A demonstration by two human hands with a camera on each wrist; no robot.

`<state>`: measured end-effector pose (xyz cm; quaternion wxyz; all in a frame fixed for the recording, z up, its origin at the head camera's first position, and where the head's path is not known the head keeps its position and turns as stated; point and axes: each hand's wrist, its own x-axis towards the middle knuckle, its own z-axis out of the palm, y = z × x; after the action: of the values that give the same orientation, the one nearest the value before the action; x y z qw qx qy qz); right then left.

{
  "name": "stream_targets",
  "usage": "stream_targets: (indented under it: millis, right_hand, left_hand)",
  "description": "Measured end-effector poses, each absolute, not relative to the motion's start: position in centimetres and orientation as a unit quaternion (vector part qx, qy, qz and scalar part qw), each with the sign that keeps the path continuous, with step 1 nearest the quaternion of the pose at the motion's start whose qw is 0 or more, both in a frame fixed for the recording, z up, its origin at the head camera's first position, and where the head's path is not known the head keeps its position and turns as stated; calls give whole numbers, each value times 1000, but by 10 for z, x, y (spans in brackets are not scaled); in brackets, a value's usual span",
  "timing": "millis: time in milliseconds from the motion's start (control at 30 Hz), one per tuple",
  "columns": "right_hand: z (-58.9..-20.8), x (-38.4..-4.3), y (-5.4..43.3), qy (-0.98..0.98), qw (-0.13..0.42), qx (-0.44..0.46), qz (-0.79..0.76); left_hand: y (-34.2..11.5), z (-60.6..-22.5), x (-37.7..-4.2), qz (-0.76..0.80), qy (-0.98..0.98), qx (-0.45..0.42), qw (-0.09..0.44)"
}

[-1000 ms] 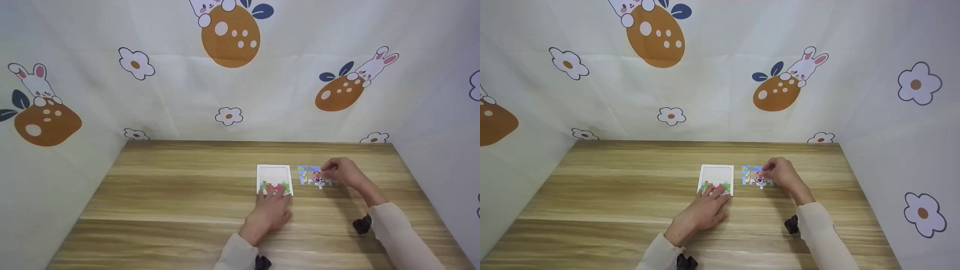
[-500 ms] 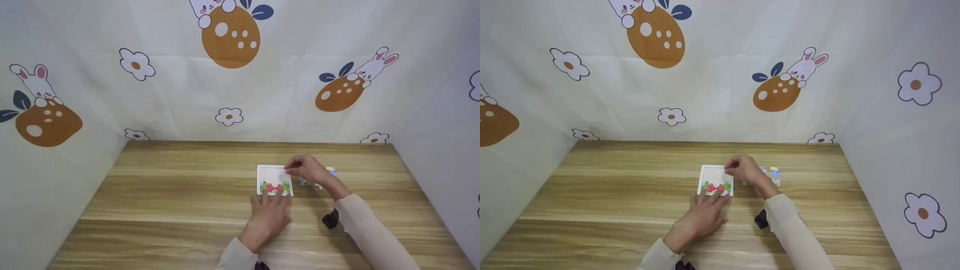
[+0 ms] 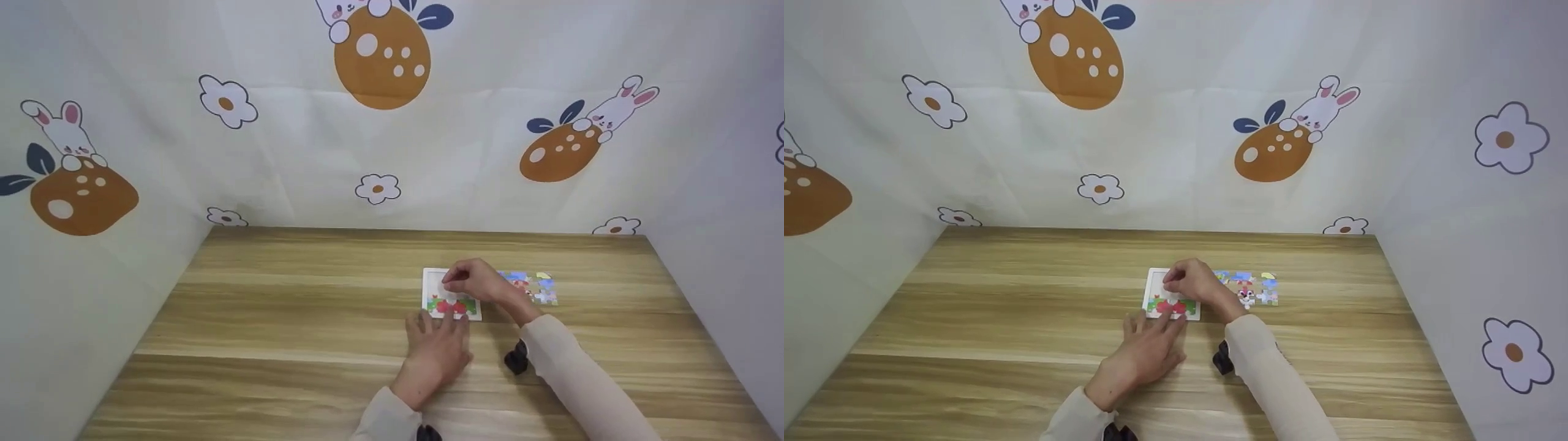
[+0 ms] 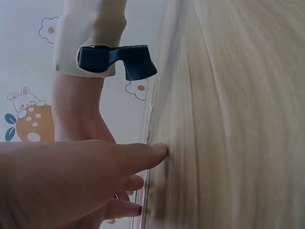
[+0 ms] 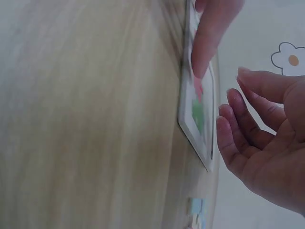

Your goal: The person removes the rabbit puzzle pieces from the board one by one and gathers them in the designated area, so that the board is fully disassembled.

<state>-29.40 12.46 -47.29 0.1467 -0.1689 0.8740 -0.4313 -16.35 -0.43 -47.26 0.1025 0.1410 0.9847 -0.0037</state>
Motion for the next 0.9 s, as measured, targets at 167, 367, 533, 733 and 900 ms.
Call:
stream_targets:
  millis: [167,367,533,733,900]
  right_hand:
    - [-480,-294,121,876,158,-172,-421]
    - [-481,-294,121,874,176,-197,-409]
    - [-482,-294,122,862,194,-219,-414]
    - [-484,-294,123,849,211,-213,-435]
    - [-484,-296,123,851,220,-194,-435]
  left_hand:
    - [-5,-472,-163,8,984,136,116]
    - [-8,-472,-165,15,983,140,118]
    - [-12,-474,-169,45,980,157,110]
    - [-15,-477,-171,71,978,174,94]
    - [-15,-475,-171,72,975,180,107]
